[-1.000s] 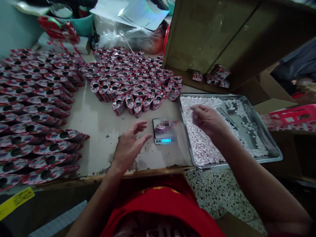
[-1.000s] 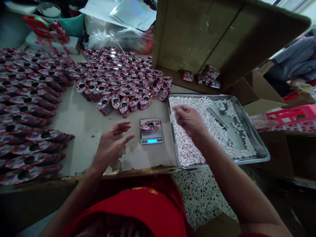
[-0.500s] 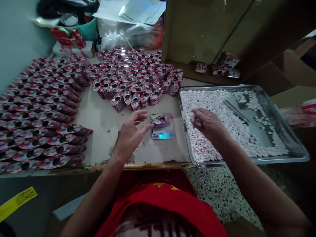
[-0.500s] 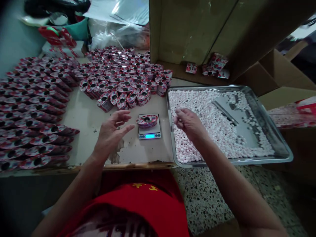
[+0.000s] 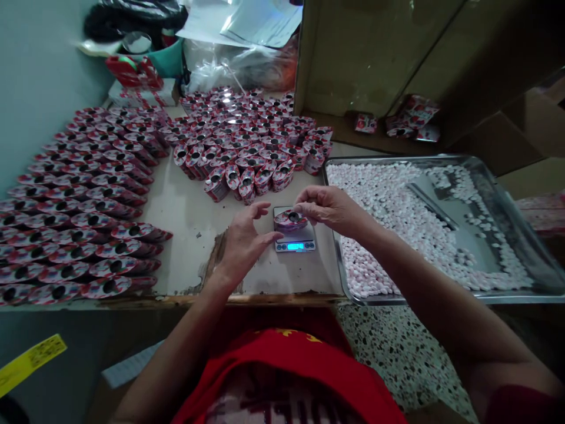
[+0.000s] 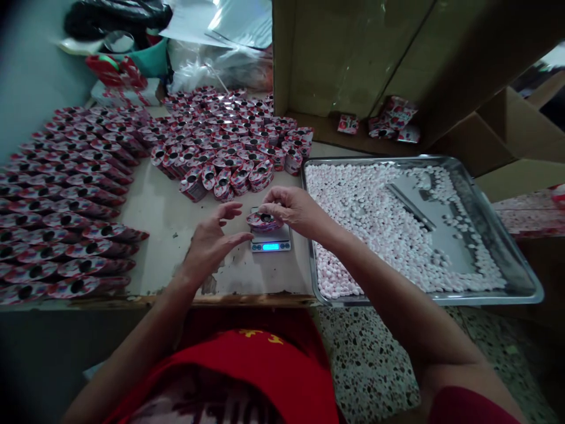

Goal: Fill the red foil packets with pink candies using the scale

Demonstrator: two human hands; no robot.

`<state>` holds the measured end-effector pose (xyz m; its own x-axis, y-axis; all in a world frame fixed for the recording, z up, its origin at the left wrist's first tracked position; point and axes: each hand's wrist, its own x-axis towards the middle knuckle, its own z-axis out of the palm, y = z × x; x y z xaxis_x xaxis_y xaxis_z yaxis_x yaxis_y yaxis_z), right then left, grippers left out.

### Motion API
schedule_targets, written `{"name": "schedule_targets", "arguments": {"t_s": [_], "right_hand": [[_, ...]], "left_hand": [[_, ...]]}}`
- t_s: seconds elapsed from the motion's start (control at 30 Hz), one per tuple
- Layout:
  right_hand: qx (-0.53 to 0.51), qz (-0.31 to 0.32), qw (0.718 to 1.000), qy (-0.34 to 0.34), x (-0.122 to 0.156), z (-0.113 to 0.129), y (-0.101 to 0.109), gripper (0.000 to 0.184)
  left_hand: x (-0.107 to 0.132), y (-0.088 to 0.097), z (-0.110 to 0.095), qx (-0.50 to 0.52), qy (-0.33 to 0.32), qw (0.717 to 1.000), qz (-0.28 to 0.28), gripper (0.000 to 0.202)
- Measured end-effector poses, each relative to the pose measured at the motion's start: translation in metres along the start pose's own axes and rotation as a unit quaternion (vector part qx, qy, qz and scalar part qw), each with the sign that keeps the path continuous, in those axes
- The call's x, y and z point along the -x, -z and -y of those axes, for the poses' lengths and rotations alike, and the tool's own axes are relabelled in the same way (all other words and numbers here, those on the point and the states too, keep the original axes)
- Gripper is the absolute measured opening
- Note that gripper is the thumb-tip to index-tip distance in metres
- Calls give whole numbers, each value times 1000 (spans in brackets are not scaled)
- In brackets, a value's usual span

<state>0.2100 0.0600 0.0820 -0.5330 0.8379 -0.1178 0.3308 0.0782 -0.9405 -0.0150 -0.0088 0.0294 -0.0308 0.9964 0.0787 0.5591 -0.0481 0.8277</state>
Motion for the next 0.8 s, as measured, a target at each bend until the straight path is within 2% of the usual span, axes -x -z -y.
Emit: {"name": "schedule_targets", "arguments": {"t_s": [0.13, 0.2, 0.27, 0.33, 0.37, 0.43, 0.47, 0.5, 0.53, 0.6, 0.67, 0.7, 0.73, 0.77, 0.8], "right_hand": [[12, -15, 999, -27, -7, -3, -2, 37], [-5, -62, 997, -37, -6, -6, 6, 41], [0, -129, 991, -40, 3, -14, 23, 42], [70, -212, 974, -45, 22, -30, 48, 42], [132, -252, 957, -57, 33, -42, 61, 42], [272, -262, 920, -107, 54, -72, 85, 38], [322, -272, 900, -112, 61, -88, 94, 36], [357, -286, 883, -106, 67, -100, 98, 35], [361, -297, 879, -91, 70, -107, 99, 34], [315, -321, 890, -80, 72, -104, 87, 30], [268, -342, 899, -54, 63, -81, 59, 29], [258, -356, 898, -11, 53, -66, 41, 28], [229, -355, 905, 54, 40, -50, 21, 26], [214, -321, 915, 121, 23, -35, 1, 26], [220, -294, 912, 183, 5, -22, -20, 26]], "left_hand": [[-3, 4, 3, -17, -15, 1000, 9, 66], [-5, 0, 0, -44, -34, 998, 4, 66], [-9, -11, -9, -94, -59, 994, -8, 66], [-15, -27, -21, -153, -93, 984, 7, 64], [-18, -34, -26, -175, -117, 977, 37, 60], [-27, -42, -30, -210, -156, 958, 115, 36], [-31, -38, -28, -219, -164, 952, 137, 29], [-35, -29, -25, -223, -167, 949, 144, 23], [-37, -14, -19, -220, -166, 952, 135, 21], [-39, 34, -3, -194, -152, 965, 87, 19], [-41, 95, 21, -147, -114, 981, 54, 20], [-43, 125, 36, -122, -87, 988, 45, 24], [-45, 153, 52, -92, -52, 994, 43, 27], [-49, 178, 67, -64, -16, 997, 40, 30], [-52, 198, 82, -45, 17, 998, 45, 34]]}}
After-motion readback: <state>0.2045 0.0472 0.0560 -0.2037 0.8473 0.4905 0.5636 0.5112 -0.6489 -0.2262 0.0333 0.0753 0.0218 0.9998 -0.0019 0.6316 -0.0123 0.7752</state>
